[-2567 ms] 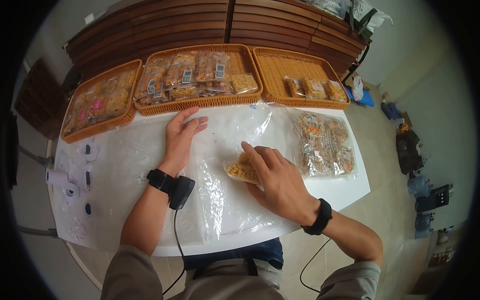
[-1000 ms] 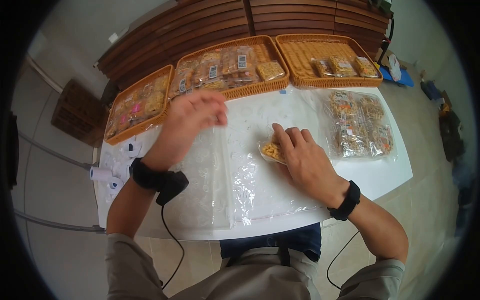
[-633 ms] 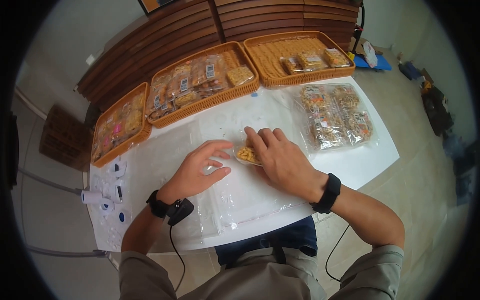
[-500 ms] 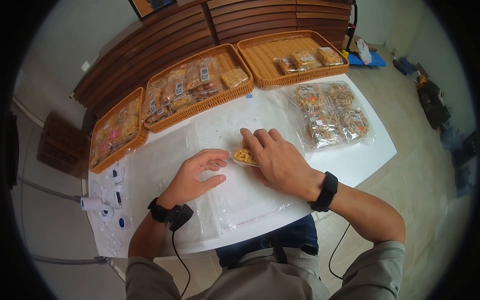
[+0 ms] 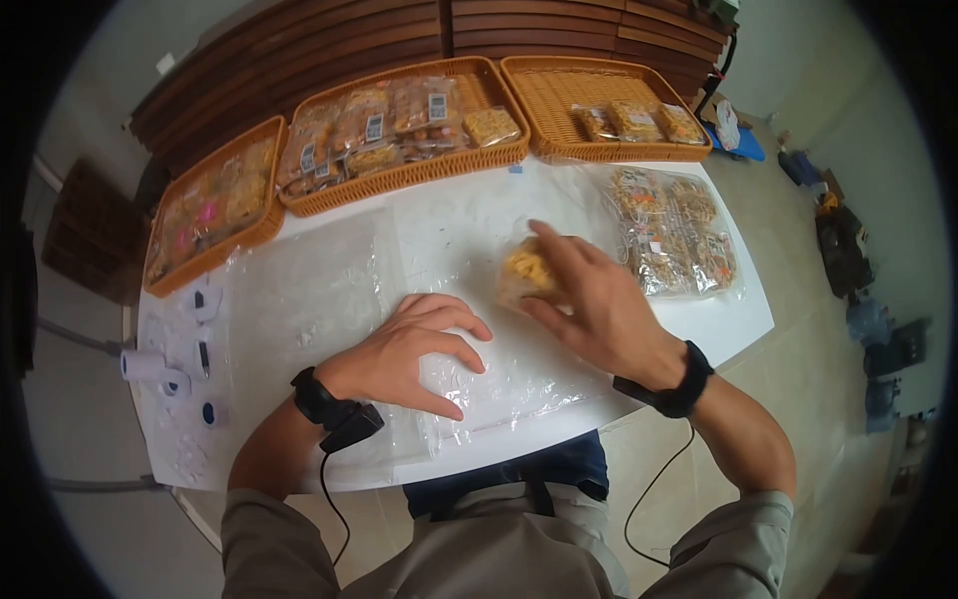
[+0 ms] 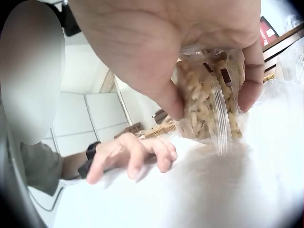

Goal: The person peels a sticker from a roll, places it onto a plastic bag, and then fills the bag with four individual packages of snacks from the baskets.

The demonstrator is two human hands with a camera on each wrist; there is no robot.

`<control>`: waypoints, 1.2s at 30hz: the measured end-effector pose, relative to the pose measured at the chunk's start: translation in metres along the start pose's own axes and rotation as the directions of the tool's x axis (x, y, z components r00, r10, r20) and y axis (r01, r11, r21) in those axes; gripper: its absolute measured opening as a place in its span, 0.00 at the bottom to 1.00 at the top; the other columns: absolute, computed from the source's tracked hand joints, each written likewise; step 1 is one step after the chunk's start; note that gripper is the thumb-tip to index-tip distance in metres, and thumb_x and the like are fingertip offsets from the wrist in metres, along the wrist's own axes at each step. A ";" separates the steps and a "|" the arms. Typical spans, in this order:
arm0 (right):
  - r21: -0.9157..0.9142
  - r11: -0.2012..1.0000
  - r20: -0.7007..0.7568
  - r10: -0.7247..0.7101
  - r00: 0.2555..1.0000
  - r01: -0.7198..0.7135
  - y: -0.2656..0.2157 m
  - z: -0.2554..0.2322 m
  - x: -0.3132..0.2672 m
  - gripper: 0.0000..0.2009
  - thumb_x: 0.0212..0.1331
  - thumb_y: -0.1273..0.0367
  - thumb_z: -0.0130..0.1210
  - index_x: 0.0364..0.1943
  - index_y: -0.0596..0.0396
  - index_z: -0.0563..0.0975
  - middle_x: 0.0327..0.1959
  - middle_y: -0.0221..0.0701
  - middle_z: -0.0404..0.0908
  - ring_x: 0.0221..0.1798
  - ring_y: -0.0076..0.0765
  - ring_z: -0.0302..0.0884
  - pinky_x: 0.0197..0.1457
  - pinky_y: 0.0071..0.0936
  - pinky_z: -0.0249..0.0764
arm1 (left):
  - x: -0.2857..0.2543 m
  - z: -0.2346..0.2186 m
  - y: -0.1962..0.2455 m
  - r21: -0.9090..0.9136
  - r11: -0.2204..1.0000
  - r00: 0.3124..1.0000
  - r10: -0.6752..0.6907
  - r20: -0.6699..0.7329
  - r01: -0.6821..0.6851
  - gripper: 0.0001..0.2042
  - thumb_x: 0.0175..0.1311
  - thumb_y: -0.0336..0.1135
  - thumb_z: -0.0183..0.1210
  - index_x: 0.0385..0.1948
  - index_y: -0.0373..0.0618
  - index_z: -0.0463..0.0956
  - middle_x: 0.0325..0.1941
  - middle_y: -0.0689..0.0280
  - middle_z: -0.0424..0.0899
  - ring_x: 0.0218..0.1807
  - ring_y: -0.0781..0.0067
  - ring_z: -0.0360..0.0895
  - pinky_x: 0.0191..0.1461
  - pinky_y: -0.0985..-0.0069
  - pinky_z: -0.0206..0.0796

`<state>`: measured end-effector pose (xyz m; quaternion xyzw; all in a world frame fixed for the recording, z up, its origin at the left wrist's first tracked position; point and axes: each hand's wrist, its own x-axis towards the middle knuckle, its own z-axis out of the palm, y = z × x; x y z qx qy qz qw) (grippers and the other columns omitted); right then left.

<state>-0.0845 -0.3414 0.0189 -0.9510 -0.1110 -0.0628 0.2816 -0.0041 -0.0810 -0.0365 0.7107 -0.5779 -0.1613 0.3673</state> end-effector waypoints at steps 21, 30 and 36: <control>0.792 0.138 0.448 0.530 0.720 -0.594 -0.016 -0.027 -0.084 0.34 0.60 0.61 0.67 0.65 0.69 0.67 0.55 0.37 0.80 0.57 0.30 0.77 0.65 0.28 0.69 | -0.003 0.012 0.019 0.116 0.991 0.989 -0.088 0.120 0.074 0.25 0.32 0.43 0.77 0.37 0.55 0.77 0.66 0.64 0.67 0.77 0.54 0.50 0.78 0.32 0.23; 0.831 0.004 0.476 0.513 0.714 -0.556 -0.008 -0.026 -0.101 0.33 0.59 0.64 0.68 0.64 0.69 0.68 0.55 0.38 0.80 0.57 0.33 0.79 0.65 0.31 0.72 | 0.000 0.015 0.020 0.074 0.997 0.998 0.006 0.069 -0.012 0.17 0.38 0.41 0.75 0.31 0.52 0.78 0.62 0.65 0.72 0.75 0.55 0.56 0.77 0.31 0.27; 0.825 -0.004 0.493 0.494 0.716 -0.565 -0.008 -0.026 -0.105 0.31 0.61 0.66 0.66 0.64 0.68 0.68 0.54 0.38 0.81 0.55 0.33 0.81 0.63 0.30 0.73 | 0.001 0.018 0.025 0.053 0.998 0.990 -0.030 0.138 0.023 0.13 0.41 0.36 0.73 0.29 0.52 0.79 0.56 0.67 0.73 0.70 0.59 0.62 0.78 0.33 0.31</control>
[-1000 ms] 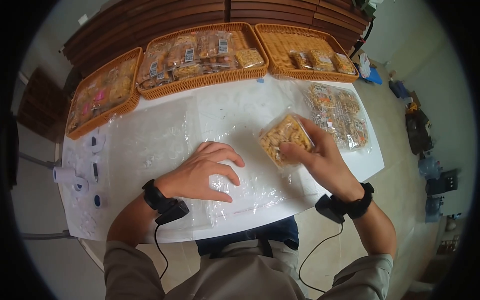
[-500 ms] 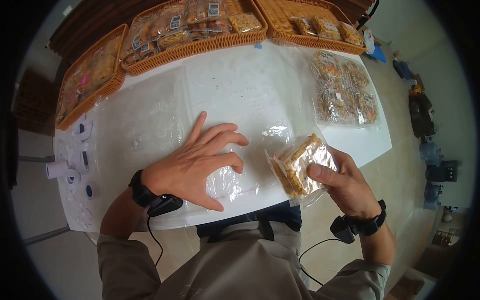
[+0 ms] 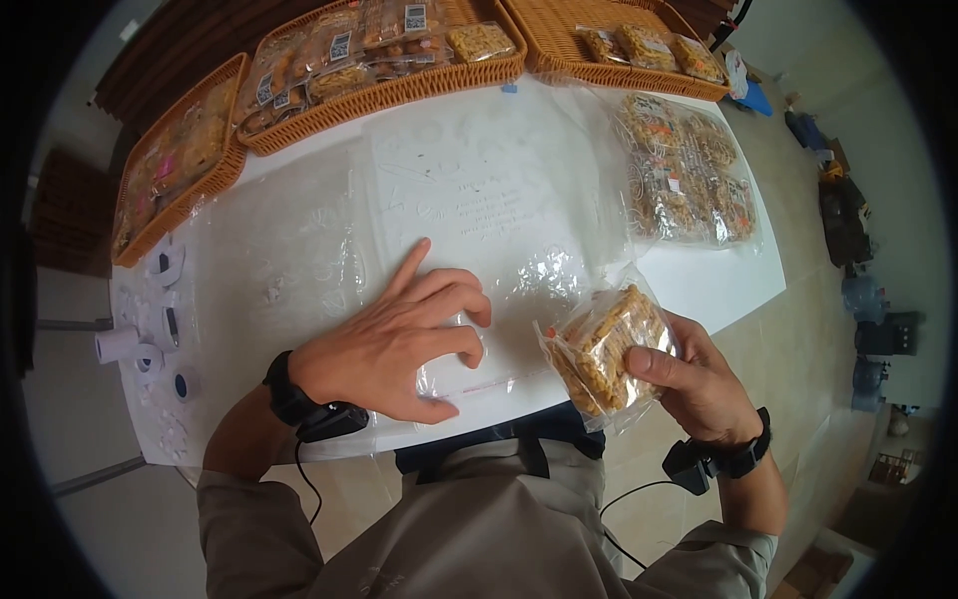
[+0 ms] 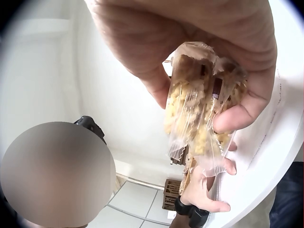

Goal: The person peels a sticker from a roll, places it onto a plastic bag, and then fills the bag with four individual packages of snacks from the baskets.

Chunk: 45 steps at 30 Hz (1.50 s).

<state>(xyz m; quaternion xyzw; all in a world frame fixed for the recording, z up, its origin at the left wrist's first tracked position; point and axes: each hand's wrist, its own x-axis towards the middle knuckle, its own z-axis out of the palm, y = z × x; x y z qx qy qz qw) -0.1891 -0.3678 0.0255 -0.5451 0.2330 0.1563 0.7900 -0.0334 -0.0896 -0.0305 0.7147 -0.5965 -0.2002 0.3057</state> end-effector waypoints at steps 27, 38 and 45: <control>-0.319 0.945 0.327 0.176 0.928 -0.066 0.002 0.016 0.002 0.44 0.54 0.78 0.68 0.75 0.56 0.56 0.76 0.31 0.61 0.74 0.28 0.60 0.77 0.30 0.57 | 0.000 0.002 -0.011 -0.029 0.999 0.983 0.035 -0.179 -0.041 0.14 0.42 0.36 0.74 0.33 0.52 0.83 0.51 0.69 0.75 0.62 0.59 0.64 0.70 0.61 0.53; -0.367 0.919 0.421 0.299 0.856 -0.140 0.008 0.026 0.006 0.40 0.60 0.81 0.63 0.75 0.56 0.55 0.75 0.32 0.62 0.75 0.27 0.58 0.75 0.27 0.63 | 0.002 0.005 -0.015 -0.101 0.992 0.965 0.040 -0.260 -0.069 0.05 0.52 0.33 0.68 0.22 0.48 0.81 0.44 0.67 0.80 0.54 0.64 0.73 0.70 0.61 0.56; -0.301 0.944 0.407 0.257 0.877 -0.137 0.004 0.035 0.009 0.44 0.59 0.80 0.64 0.77 0.53 0.50 0.75 0.33 0.61 0.77 0.27 0.52 0.76 0.29 0.60 | 0.001 0.006 -0.017 -0.113 0.992 0.969 0.034 -0.244 -0.064 0.04 0.52 0.33 0.70 0.28 0.48 0.84 0.48 0.66 0.79 0.57 0.62 0.72 0.74 0.59 0.52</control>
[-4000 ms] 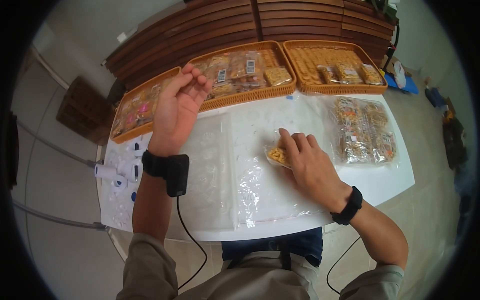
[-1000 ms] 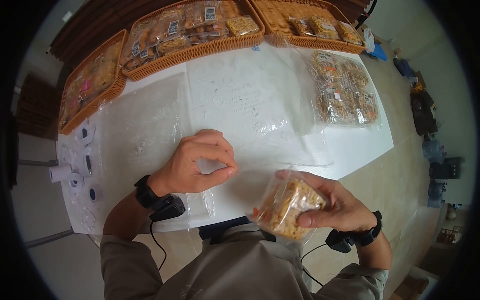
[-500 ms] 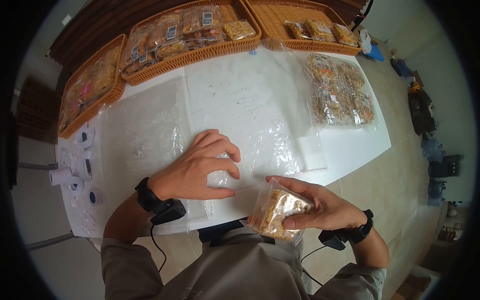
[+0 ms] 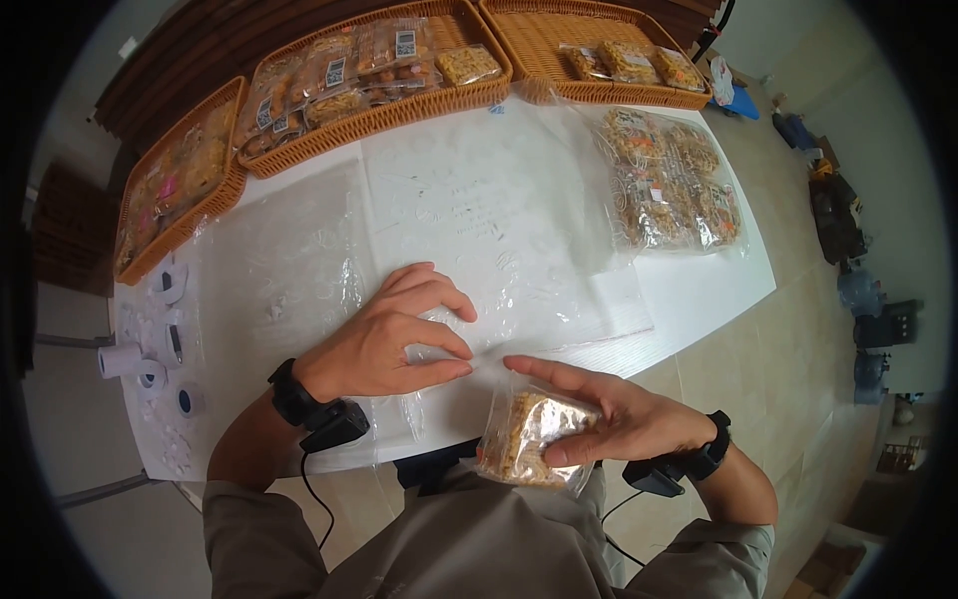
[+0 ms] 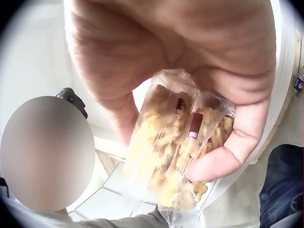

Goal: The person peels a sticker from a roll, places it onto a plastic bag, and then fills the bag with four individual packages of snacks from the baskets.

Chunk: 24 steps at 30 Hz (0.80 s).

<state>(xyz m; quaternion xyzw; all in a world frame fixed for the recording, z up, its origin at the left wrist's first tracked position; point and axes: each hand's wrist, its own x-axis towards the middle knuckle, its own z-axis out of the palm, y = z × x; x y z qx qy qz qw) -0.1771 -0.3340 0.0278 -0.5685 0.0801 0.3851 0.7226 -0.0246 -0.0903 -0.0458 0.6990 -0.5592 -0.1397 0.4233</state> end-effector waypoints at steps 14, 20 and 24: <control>-0.017 0.997 -0.090 -0.078 0.993 0.077 -0.001 -0.004 -0.012 0.51 0.53 0.77 0.70 0.78 0.50 0.48 0.70 0.32 0.68 0.69 0.28 0.64 0.75 0.28 0.56 | -0.001 0.000 -0.002 0.028 1.000 1.000 -0.005 0.014 0.004 0.09 0.48 0.30 0.70 0.28 0.46 0.78 0.52 0.65 0.77 0.58 0.58 0.69 0.68 0.64 0.60; -0.104 0.995 -0.109 -0.012 0.994 0.000 0.002 -0.005 -0.009 0.44 0.56 0.77 0.69 0.76 0.55 0.55 0.72 0.32 0.65 0.73 0.28 0.60 0.77 0.30 0.56 | -0.002 0.003 -0.006 0.013 1.000 1.000 -0.005 -0.010 0.005 0.10 0.49 0.29 0.70 0.30 0.45 0.78 0.53 0.63 0.77 0.58 0.57 0.72 0.67 0.63 0.63; -0.012 0.999 -0.144 0.045 0.989 -0.048 0.008 -0.005 -0.004 0.41 0.57 0.75 0.69 0.74 0.56 0.59 0.72 0.31 0.66 0.72 0.27 0.61 0.76 0.29 0.59 | -0.002 -0.002 0.000 -0.013 1.000 1.000 -0.008 0.000 0.008 0.11 0.49 0.29 0.70 0.34 0.44 0.79 0.57 0.61 0.76 0.61 0.56 0.72 0.67 0.62 0.64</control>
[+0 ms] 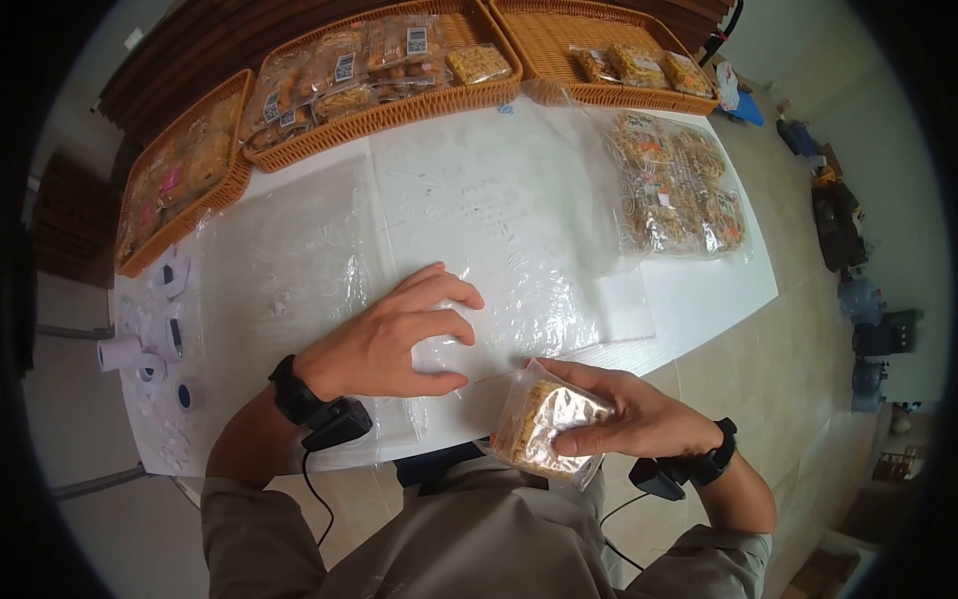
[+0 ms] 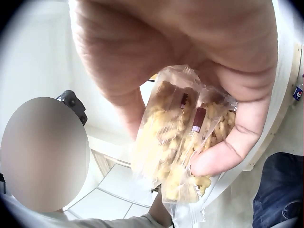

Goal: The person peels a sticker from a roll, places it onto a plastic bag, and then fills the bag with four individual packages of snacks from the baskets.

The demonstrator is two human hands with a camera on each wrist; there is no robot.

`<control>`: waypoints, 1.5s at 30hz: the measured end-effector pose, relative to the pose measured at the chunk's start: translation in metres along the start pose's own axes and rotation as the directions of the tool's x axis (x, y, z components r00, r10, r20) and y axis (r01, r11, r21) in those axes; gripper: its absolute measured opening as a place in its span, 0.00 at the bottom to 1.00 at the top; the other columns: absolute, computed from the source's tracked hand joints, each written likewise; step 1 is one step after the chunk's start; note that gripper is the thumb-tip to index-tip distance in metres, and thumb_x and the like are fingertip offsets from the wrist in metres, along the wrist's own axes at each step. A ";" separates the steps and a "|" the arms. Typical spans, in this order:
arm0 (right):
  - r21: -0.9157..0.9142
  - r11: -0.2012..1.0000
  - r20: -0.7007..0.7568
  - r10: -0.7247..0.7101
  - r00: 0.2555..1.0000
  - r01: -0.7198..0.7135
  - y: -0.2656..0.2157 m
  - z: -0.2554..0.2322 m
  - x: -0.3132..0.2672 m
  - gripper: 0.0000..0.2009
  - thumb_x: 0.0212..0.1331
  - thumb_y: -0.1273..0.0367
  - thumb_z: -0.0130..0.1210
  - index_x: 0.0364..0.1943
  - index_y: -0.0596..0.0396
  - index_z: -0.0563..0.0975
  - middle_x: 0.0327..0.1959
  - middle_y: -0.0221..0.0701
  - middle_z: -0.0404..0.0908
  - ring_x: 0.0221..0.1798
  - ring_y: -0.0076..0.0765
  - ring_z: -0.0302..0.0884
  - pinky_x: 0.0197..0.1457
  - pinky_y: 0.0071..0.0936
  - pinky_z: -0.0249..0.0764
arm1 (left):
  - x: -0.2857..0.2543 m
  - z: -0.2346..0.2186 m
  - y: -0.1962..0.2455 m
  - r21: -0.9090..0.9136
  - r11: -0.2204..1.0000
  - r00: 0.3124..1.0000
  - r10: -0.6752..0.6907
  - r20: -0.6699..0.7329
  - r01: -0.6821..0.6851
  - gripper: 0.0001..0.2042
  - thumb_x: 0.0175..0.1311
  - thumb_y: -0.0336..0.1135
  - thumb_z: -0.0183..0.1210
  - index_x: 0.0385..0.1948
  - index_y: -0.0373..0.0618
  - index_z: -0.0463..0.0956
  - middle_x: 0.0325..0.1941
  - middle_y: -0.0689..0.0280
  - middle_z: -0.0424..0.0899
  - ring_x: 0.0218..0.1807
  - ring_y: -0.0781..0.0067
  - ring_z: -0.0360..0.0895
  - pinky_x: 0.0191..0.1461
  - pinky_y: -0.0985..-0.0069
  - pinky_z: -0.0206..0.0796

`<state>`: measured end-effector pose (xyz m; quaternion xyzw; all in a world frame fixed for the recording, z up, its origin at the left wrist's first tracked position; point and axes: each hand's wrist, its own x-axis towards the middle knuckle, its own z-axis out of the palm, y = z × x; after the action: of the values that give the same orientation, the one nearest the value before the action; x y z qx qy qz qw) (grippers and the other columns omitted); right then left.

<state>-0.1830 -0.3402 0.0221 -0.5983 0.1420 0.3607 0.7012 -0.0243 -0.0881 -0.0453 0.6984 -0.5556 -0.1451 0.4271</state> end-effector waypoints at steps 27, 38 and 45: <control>0.323 0.945 -0.178 0.008 0.984 0.051 -0.028 0.002 0.023 0.30 0.66 0.62 0.61 0.66 0.65 0.64 0.60 0.38 0.77 0.58 0.31 0.79 0.61 0.30 0.78 | 0.005 0.002 0.007 0.048 0.999 0.898 0.025 -0.439 -0.004 0.06 0.48 0.23 0.67 0.27 0.44 0.81 0.37 0.65 0.79 0.35 0.68 0.79 0.38 0.75 0.73; 0.299 0.915 -0.262 -0.195 0.945 0.271 -0.029 0.003 0.050 0.28 0.70 0.62 0.55 0.68 0.62 0.63 0.61 0.37 0.74 0.61 0.32 0.76 0.65 0.31 0.74 | 0.006 0.002 0.010 0.041 0.989 0.910 0.147 -0.388 -0.142 0.06 0.46 0.24 0.68 0.26 0.46 0.82 0.45 0.64 0.79 0.47 0.63 0.79 0.50 0.69 0.73; 0.225 0.852 -0.242 -0.422 0.874 0.474 -0.033 0.011 0.091 0.27 0.70 0.63 0.54 0.68 0.62 0.63 0.62 0.39 0.74 0.62 0.34 0.75 0.64 0.33 0.75 | 0.004 -0.004 0.009 0.152 0.980 0.907 0.179 -0.381 -0.129 0.07 0.46 0.27 0.70 0.29 0.47 0.85 0.54 0.61 0.79 0.60 0.55 0.72 0.67 0.61 0.62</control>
<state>-0.0995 -0.3000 -0.0080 -0.5414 0.1112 0.1065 0.8265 -0.0263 -0.0897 -0.0350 0.6922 -0.5199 0.0666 0.4961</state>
